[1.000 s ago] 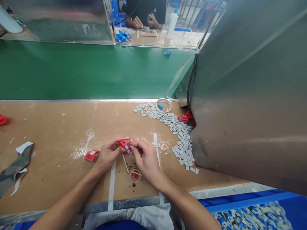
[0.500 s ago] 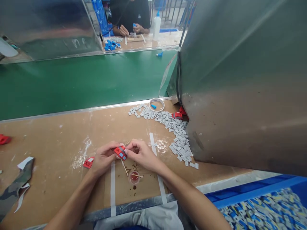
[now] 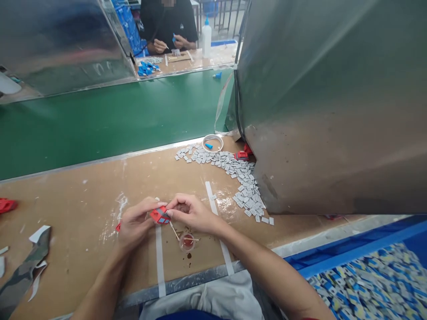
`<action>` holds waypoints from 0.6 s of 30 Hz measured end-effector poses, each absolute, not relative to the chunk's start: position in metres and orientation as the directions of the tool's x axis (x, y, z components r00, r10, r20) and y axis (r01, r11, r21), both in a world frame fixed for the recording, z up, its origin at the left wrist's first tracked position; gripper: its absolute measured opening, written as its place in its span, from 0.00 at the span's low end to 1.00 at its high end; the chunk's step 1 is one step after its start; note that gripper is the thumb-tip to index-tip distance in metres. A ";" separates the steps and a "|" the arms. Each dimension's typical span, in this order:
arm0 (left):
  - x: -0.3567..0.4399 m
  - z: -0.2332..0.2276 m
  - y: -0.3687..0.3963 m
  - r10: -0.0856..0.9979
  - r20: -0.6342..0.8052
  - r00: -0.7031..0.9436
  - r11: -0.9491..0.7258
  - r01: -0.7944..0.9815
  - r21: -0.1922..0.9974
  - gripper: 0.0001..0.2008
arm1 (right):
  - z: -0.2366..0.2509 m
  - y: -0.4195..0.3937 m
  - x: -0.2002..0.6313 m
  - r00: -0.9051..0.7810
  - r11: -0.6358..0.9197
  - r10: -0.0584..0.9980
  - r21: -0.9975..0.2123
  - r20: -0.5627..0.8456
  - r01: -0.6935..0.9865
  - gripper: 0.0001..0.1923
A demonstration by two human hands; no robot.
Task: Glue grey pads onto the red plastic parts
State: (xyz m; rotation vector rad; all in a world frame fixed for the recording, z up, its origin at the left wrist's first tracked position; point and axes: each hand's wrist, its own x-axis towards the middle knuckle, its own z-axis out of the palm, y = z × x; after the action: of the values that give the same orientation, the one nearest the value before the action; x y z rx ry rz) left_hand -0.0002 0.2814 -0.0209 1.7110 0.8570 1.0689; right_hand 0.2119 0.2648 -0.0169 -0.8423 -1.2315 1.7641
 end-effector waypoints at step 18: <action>0.003 -0.011 0.270 0.853 0.404 0.330 -0.467 0.136 0.874 0.13 | -0.015 0.260 0.205 -0.420 -0.204 0.906 -0.920 -0.048 -0.335 0.21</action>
State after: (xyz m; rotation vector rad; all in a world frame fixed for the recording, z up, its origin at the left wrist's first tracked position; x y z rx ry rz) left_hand 0.0031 0.2700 -0.0107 1.8310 0.8761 1.1858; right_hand 0.2048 0.2602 -0.0151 -0.7807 -1.1303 1.7638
